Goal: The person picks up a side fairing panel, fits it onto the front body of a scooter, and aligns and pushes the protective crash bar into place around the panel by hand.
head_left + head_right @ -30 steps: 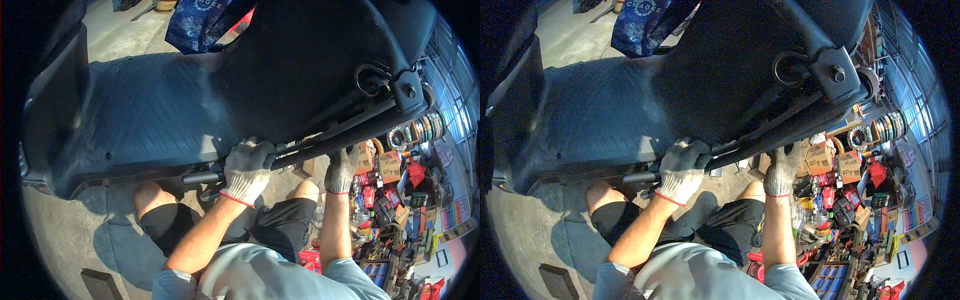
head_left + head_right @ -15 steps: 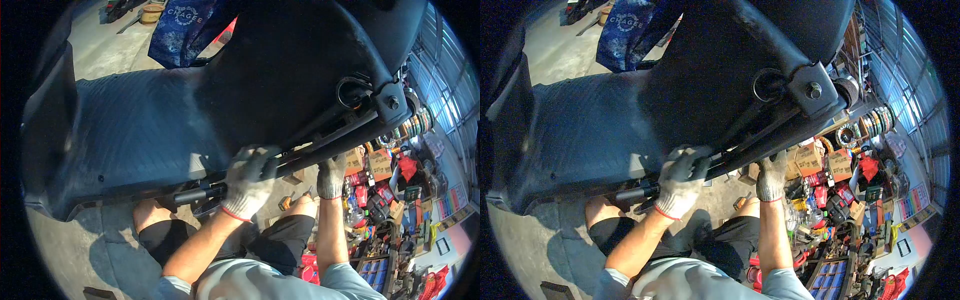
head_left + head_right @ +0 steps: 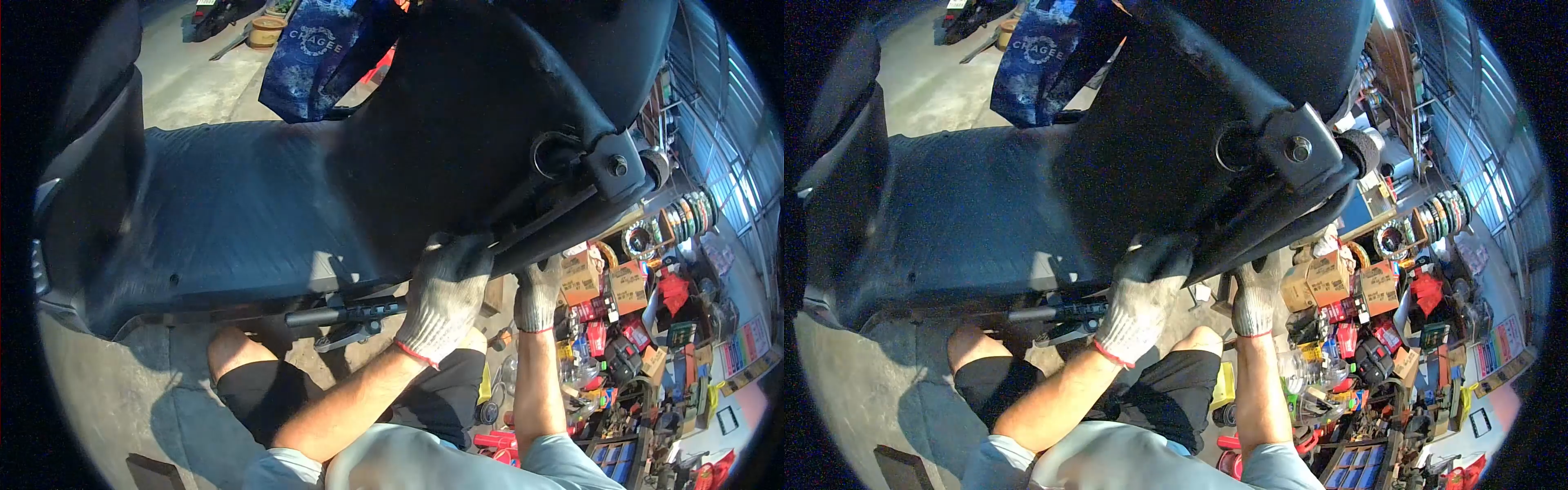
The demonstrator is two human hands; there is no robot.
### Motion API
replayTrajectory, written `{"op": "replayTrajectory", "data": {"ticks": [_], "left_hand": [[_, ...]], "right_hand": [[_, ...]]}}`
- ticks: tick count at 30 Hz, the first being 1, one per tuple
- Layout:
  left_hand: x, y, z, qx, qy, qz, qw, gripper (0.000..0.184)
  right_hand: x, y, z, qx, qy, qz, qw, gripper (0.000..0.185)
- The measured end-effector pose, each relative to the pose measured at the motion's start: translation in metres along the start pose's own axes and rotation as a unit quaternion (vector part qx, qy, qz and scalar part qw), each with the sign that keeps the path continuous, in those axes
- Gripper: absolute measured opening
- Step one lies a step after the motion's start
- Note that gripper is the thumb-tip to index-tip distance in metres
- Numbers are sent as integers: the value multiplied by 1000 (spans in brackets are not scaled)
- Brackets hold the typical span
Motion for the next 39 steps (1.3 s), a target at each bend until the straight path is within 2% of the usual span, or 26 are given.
{"op": "replayTrajectory", "data": {"ticks": [2,3,4,5,6,8,9,10,12,13,15,16,18,19,21,22,24,28,30,32,35,36,38,39], "left_hand": [[-9,2,15,31,-27,5,999,19],[-8,5,6,-99,-102,-78,987,19],[0,2,-2,-226,-173,-158,946,21],[18,-9,-16,-348,-491,-88,794,27],[18,-8,-13,-346,-491,-86,795,27],[27,-18,-13,-400,-612,-42,681,30],[34,-16,-16,-382,-644,-97,656,34],[36,-18,-23,-381,-645,-97,656,34],[46,-13,-14,-295,-756,-148,566,39],[50,-13,-21,-294,-756,-147,565,39],[63,-14,-28,-311,-780,-138,525,45],[65,-14,-28,-310,-781,-138,524,45],[62,-10,-31,-285,-750,-138,581,46],[62,-10,-29,-287,-749,-139,581,46],[50,-4,-32,-265,-635,-138,712,47],[50,-4,-34,-265,-633,-138,714,47],[61,-7,-37,-285,-730,-120,610,46],[60,-6,-33,-290,-719,-129,618,46],[58,-10,-37,-327,-694,-85,636,46],[59,-11,-37,-314,-706,-98,627,46],[61,-11,-38,-295,-713,-112,626,45],[59,-10,-39,-287,-708,-112,635,45],[57,-9,-39,-280,-698,-126,647,45],[57,-9,-37,-275,-686,-142,658,44]], "right_hand": [[-1,-2,-1,0,1,5,1000,47],[-3,-1,2,5,-4,0,1000,47],[-2,0,2,10,-9,-5,1000,47],[-1,0,0,7,-9,-7,1000,47],[2,-1,-3,4,12,-4,1000,47],[4,-1,-3,2,32,-1,1000,46],[2,-1,-3,-6,13,-1,1000,46],[1,-1,-4,-14,-5,0,1000,46],[1,-1,-6,-18,-24,9,999,45],[0,-3,-6,-19,-42,19,999,44],[-6,-1,6,-10,-44,10,999,44],[-7,1,10,-1,-46,3,999,43],[-8,1,10,-2,-35,6,999,43],[-7,1,10,-4,-23,6,1000,42],[-7,1,12,4,-21,4,1000,42],[-6,3,12,11,-20,1,1000,42],[-7,3,13,7,-17,1,1000,42],[-6,2,1,8,-48,-4,999,42],[-8,4,2,21,-67,-17,997,40],[-12,5,-7,33,-84,-29,995,38],[-10,-2,-48,84,-248,-151,953,32],[-23,-8,-51,103,-196,-118,968,24],[-9,-21,-110,77,-200,-150,965,13],[10,-26,-155,-73,-350,-173,918,13]]}}
Point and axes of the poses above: each hand's wrist, its own y-axis towards the middle knuckle, its own x-axis out of the palm, z = x × y, the point moved 8 cm from there along y, towards the middle knuckle, and after that the axes turned 15 degrees about -z, right-handed, at the moved point
